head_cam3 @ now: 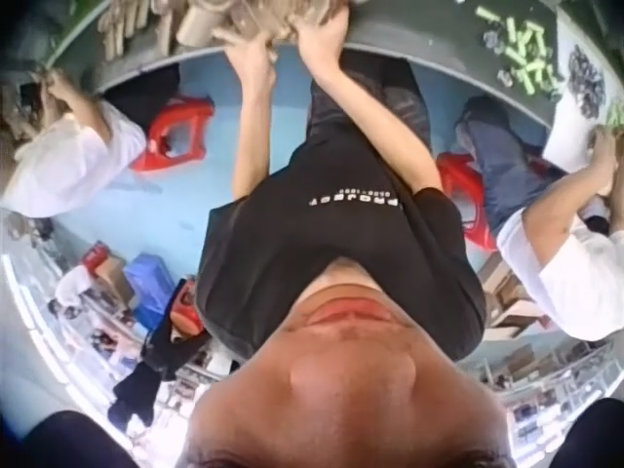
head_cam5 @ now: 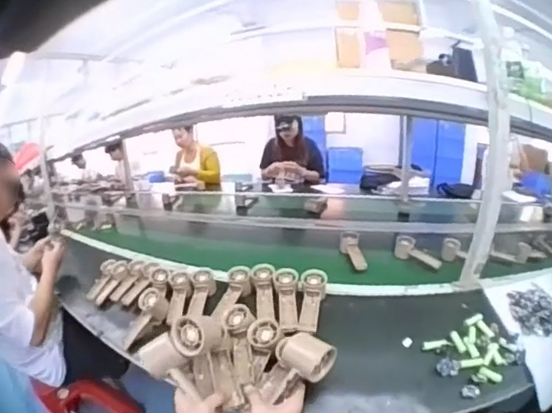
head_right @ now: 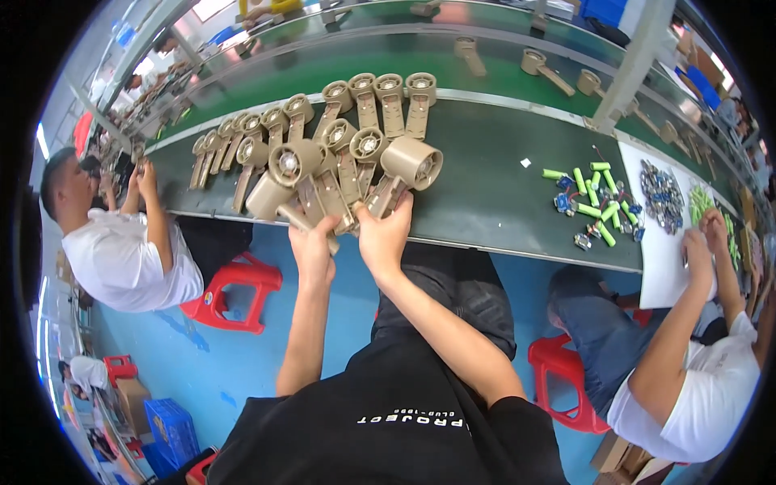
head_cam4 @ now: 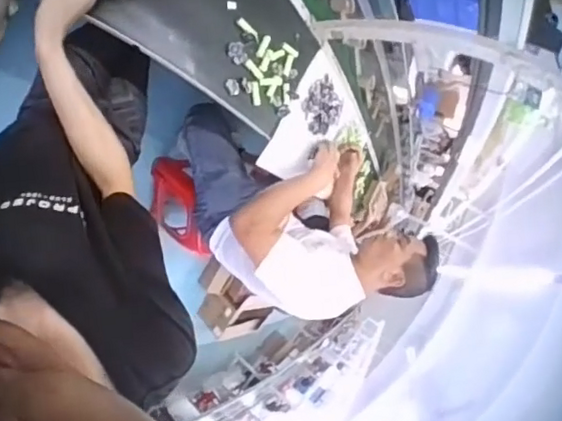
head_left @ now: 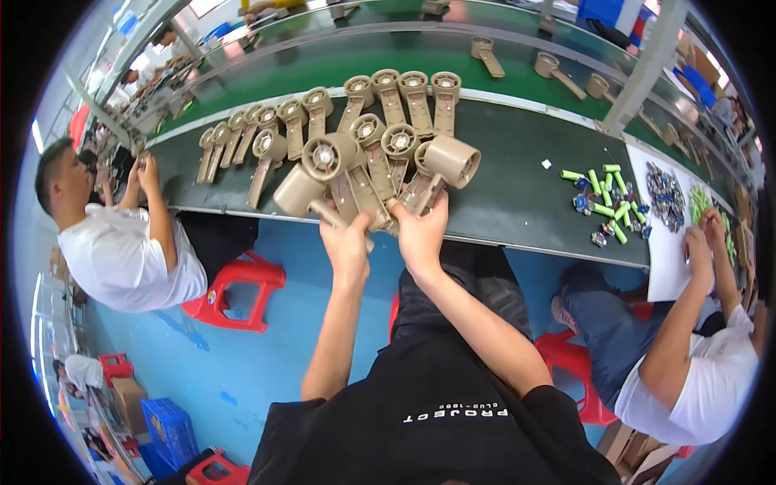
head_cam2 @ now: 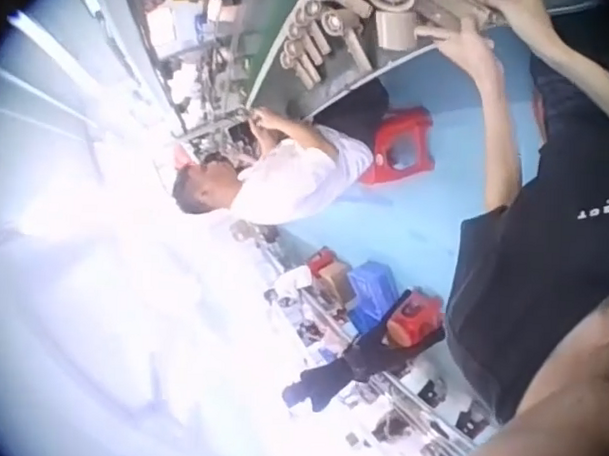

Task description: The person assembles portable fans by inserting circuit boards, batteries, and wires into plastic fan casings, applying adhesive tape by hand, and placing assembled fan housings into a storage bin.

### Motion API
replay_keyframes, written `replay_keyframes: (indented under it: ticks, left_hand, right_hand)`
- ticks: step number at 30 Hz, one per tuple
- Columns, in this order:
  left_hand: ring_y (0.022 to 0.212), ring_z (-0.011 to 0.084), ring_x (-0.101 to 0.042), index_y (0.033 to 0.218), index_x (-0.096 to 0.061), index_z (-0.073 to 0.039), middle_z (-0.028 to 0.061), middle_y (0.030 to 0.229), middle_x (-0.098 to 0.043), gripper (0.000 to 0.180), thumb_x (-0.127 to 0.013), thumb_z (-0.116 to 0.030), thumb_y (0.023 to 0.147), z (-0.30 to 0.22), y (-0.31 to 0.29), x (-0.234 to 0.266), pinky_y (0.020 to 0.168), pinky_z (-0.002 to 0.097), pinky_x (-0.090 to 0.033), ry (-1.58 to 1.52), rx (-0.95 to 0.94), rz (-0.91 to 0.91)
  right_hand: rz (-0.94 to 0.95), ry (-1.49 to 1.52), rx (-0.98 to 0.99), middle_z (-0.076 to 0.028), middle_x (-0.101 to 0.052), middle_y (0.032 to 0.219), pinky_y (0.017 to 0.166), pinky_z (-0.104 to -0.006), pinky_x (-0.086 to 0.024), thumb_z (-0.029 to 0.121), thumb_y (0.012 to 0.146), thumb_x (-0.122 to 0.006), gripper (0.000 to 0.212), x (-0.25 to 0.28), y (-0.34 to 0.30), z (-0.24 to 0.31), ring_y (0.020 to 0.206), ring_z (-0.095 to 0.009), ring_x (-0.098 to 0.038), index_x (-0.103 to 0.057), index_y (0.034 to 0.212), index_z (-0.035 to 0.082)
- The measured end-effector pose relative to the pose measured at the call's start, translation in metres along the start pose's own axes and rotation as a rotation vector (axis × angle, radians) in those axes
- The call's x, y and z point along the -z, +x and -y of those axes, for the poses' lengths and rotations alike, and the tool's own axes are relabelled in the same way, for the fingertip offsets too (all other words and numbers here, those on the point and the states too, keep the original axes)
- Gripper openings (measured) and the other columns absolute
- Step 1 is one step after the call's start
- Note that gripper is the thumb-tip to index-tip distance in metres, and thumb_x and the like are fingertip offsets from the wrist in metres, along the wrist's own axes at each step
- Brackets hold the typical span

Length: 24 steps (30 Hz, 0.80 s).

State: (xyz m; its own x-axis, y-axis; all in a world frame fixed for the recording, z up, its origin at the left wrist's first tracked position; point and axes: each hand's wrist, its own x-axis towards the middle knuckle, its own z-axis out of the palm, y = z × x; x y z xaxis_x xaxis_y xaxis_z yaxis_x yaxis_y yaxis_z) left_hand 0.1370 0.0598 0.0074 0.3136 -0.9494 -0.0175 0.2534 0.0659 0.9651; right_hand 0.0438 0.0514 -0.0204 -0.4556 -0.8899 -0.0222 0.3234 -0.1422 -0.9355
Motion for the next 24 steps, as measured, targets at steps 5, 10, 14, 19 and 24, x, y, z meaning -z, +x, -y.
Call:
replay_keyframes:
  ticks: [5, 10, 14, 19, 24]
  left_hand:
    - [0.106, 0.0212, -0.059, 0.125, -0.046, 0.005, 0.0122, 0.119, -0.058, 0.054, -0.071, 0.004, 0.077, 0.006, -0.050, -0.013, 0.093, 0.0348, -0.048, -0.010, -0.113, 0.046]
    - [0.103, 0.0186, -0.058, 0.127, -0.044, 0.005, 0.0132, 0.116, -0.057, 0.055, -0.073, 0.002, 0.081, 0.023, -0.100, -0.057, 0.090, 0.0339, -0.048, 0.008, -0.026, 0.334]
    - [0.067, 0.0101, -0.055, 0.130, -0.042, 0.004, 0.0094, 0.100, -0.059, 0.055, -0.069, 0.007, 0.082, 0.064, -0.131, -0.100, 0.055, 0.0248, -0.047, 0.040, -0.295, 0.774]
    - [0.102, 0.0199, -0.059, 0.131, -0.042, 0.006, 0.0133, 0.113, -0.060, 0.053, -0.064, 0.011, 0.083, 0.071, -0.194, -0.107, 0.091, 0.0352, -0.048, -0.059, 0.347, 1.264]
    - [0.111, 0.0219, -0.056, 0.122, -0.049, 0.008, 0.0143, 0.120, -0.057, 0.045, -0.071, 0.001, 0.082, 0.109, -0.283, -0.082, 0.097, 0.0363, -0.044, -0.041, 0.372, 1.757]
  right_hand:
    - [-0.077, 0.174, 0.082, -0.013, -0.060, 0.121, 0.095, -0.0332, -0.050, -0.006, 0.079, -0.071, 0.059, 0.038, -0.036, 0.017, 0.110, -0.020, -0.061, -0.040, 0.129, 0.000]
    - [-0.339, 0.014, 0.255, -0.014, -0.060, 0.119, 0.095, -0.0358, -0.049, -0.007, 0.079, -0.070, 0.045, 0.110, -0.061, 0.053, 0.109, -0.021, -0.061, -0.042, 0.113, 0.003]
    - [-0.712, -0.101, 0.372, -0.014, -0.060, 0.114, 0.092, -0.0344, -0.048, -0.005, 0.078, -0.071, 0.041, 0.165, -0.093, 0.075, 0.103, -0.018, -0.059, -0.041, 0.103, 0.006]
    - [-1.309, -0.104, 0.519, -0.013, -0.060, 0.112, 0.092, -0.0339, -0.047, -0.005, 0.077, -0.073, 0.041, 0.194, -0.158, 0.073, 0.102, -0.017, -0.058, -0.041, 0.101, 0.007]
    - [-1.806, -0.048, 0.591, -0.015, -0.060, 0.117, 0.096, -0.0357, -0.046, -0.007, 0.077, -0.071, 0.042, 0.224, -0.257, 0.030, 0.111, -0.020, -0.058, -0.041, 0.103, 0.007]
